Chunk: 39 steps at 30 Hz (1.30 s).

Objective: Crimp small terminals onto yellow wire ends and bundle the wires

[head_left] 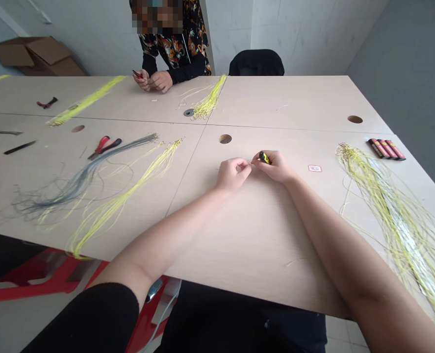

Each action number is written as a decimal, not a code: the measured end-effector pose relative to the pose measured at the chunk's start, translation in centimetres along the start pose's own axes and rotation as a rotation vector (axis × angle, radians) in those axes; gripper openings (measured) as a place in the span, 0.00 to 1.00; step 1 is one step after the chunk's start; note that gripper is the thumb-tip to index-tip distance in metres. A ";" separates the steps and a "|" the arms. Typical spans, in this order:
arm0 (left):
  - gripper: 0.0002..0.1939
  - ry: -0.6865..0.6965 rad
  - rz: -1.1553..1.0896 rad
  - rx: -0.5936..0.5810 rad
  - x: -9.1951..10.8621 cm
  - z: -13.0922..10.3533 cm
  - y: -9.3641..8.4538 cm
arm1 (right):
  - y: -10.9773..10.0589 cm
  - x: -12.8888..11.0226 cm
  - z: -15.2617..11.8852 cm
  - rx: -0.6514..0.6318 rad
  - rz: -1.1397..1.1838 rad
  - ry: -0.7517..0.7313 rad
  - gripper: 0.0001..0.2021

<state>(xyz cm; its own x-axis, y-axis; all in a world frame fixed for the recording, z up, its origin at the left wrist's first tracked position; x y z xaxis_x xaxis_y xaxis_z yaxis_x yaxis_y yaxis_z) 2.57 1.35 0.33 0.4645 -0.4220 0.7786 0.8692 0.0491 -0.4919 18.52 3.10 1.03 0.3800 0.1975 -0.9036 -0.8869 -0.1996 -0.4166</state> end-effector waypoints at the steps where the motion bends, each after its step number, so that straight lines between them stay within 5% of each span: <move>1: 0.08 -0.002 0.002 -0.001 0.0 0.0 0.0 | 0.0 0.0 0.0 0.000 0.001 0.000 0.09; 39: 0.08 -0.017 0.015 -0.011 0.4 0.0 -0.2 | 0.0 -0.4 -0.3 -0.033 0.079 0.068 0.09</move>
<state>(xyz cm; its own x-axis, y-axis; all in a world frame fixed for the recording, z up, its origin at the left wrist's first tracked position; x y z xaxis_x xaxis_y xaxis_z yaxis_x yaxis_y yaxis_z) 2.62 1.17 0.76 0.4802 -0.4059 0.7776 0.8603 0.0451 -0.5078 18.42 2.73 1.37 0.3276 0.1142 -0.9379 -0.9061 -0.2434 -0.3461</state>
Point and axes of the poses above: each hand's wrist, its own z-axis towards the middle knuckle, its own y-axis out of the palm, x = y × z, the point moved 2 cm from there along z, towards the middle knuckle, and after that the axes turned 6 degrees about y, right-handed, at the moved point
